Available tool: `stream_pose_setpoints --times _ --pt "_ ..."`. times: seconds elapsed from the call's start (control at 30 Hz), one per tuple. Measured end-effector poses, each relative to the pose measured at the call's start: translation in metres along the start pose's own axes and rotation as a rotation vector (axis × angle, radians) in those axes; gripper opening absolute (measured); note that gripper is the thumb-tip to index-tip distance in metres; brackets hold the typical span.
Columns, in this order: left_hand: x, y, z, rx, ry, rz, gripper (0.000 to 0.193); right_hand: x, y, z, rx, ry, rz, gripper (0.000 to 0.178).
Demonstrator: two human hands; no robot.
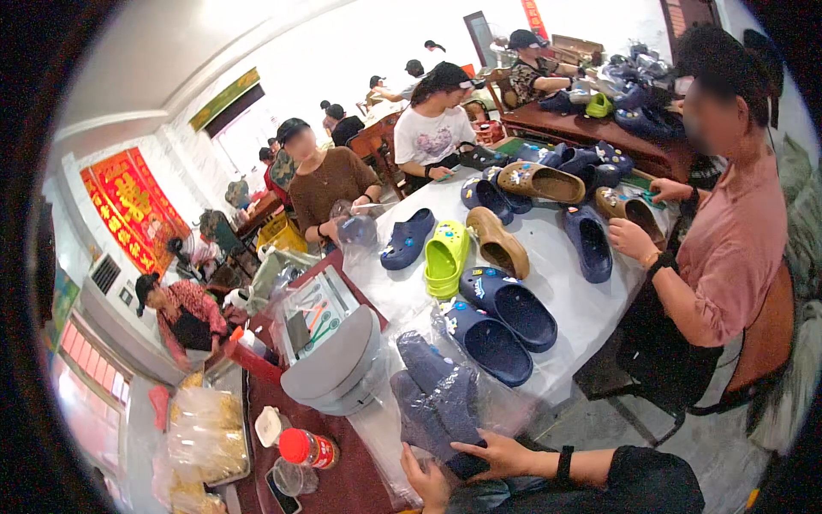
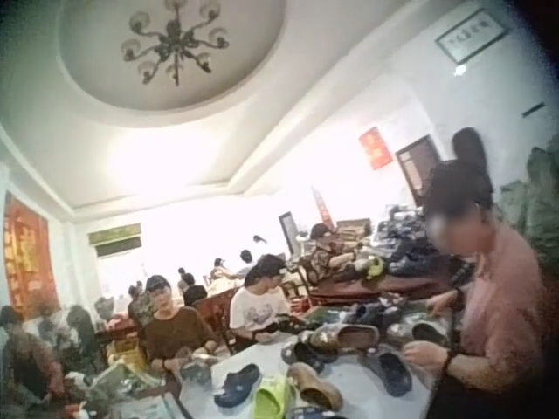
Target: Packaging finished shoes into plastic bags and placing them into a collection crate.
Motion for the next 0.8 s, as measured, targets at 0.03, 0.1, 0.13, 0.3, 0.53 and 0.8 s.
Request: stream_pose_setpoints --times 0.03,0.1,0.13,0.3,0.53,0.8 --pt "0.000 0.000 -0.001 0.004 0.009 0.033 0.057 0.000 0.000 -0.001 -0.059 0.009 -0.004 0.083" --pt "-0.001 -0.003 -0.020 -0.094 0.000 0.008 0.045 0.004 0.003 0.001 -0.119 0.021 -0.034 0.081" --pt "-0.005 -0.009 -0.016 -0.109 0.013 0.013 0.045 0.008 0.008 0.004 -0.206 0.072 -0.026 0.078" --pt "-0.013 -0.015 -0.010 -0.207 0.046 -0.020 0.033 0.007 0.022 0.006 -0.185 -0.062 -0.167 0.072" --pt "-0.003 -0.021 -0.024 -0.114 0.144 0.108 0.039 -0.008 0.029 -0.006 -0.111 -0.193 -0.312 0.067" --pt "-0.007 -0.019 -0.004 0.119 0.027 -0.113 0.073 0.012 0.022 -0.020 -0.125 0.113 -0.099 0.081"
Point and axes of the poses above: each hand's wrist, its own y-axis towards the middle knuckle, its own x-axis out of the back of the hand, z = x × y, the point moved 2 cm from there along y, towards the middle knuckle, and after that the axes turned 5 degrees about x, right-handed, at the moved point
